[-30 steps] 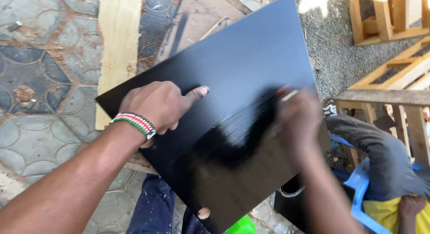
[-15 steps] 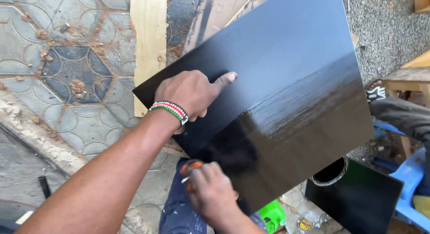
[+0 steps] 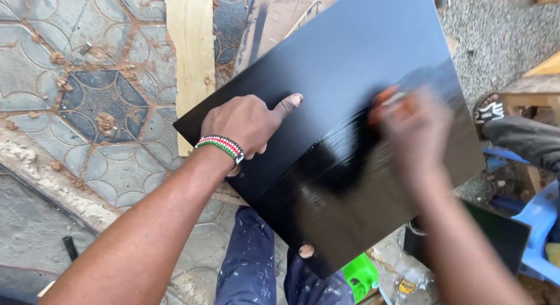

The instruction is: The person holds a rectangular wooden board with two circular cutouts and applies black paint to its surface using a foam brush. The person repeatedly dips the brush into a paint can and spreads the paint across the board, working on both sides.

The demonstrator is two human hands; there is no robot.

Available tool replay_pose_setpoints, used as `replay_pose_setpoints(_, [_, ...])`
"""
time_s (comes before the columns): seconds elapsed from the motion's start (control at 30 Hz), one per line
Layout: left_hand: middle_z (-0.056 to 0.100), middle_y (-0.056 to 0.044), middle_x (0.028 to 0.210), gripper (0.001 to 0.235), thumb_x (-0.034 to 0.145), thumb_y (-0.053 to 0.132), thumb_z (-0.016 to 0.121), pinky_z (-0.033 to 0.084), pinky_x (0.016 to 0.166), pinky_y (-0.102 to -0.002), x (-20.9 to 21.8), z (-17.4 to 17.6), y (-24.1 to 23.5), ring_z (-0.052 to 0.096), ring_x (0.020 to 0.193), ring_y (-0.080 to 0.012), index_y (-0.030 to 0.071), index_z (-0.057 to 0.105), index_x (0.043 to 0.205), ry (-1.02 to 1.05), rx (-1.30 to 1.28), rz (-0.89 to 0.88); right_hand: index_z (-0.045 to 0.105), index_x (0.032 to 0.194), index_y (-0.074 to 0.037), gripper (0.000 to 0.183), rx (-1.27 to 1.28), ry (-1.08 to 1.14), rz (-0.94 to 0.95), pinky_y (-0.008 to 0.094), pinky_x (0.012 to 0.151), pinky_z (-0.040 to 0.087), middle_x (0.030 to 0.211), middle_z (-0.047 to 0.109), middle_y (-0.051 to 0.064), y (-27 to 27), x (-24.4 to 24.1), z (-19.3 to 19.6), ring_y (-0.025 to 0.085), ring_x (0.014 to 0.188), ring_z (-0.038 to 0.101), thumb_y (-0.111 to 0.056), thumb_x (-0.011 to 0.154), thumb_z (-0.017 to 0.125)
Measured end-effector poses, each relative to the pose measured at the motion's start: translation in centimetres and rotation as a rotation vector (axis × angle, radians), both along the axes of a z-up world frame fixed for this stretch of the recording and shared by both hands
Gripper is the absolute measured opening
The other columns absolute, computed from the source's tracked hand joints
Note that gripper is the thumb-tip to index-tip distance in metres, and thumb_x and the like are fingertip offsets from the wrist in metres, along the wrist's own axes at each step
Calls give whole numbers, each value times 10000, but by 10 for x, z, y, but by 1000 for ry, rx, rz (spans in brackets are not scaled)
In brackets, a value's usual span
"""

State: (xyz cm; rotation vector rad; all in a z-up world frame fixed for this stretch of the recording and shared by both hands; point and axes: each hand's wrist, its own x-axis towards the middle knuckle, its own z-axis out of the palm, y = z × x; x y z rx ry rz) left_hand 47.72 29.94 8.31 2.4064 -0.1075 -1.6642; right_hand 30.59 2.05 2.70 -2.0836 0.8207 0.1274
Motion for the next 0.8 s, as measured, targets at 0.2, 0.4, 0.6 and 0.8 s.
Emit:
replay_pose_setpoints(0.2, [750, 1, 574, 1110, 1115, 969, 265, 575, 948, -526, 5, 8, -4, 805, 643, -354, 137, 747, 560, 30, -12, 2, 700, 1135, -71, 155, -105, -231, 787, 517, 613, 516, 996, 654, 133, 262, -130, 0, 380, 825, 606, -96, 987, 738])
replay_pose_setpoints(0.4, [730, -56, 541, 1157, 1136, 966, 243, 593, 913, -525, 10, 7, -7, 809, 630, -355, 114, 726, 520, 59, 33, -42, 886, 1156, -108, 149, 266, -211, 7, 154, 623, 511, 879, 788, -50, -70, -4, -66, 28, 708, 668, -134, 1088, 757])
replay_pose_setpoints(0.6, [746, -55, 555, 1123, 1130, 958, 283, 584, 970, -541, 15, 7, -9, 858, 784, -373, 130, 748, 529, 57, 54, -33, 497, 1021, -137, 286, -206, -228, -8, 291, 640, 532, 862, 690, 115, -146, 60, -30, 199, 1082, 959, 75, 1026, 688])
replay_pose_setpoints(0.8, [858, -84, 721, 1103, 1070, 962, 241, 573, 1032, -592, 13, -1, -6, 851, 1020, -448, 131, 856, 686, 19, 5, -48, 784, 732, -138, 563, 595, -806, 222, 486, 865, 676, 827, 835, 63, 246, -85, -15, 271, 772, 838, -327, 1244, 646])
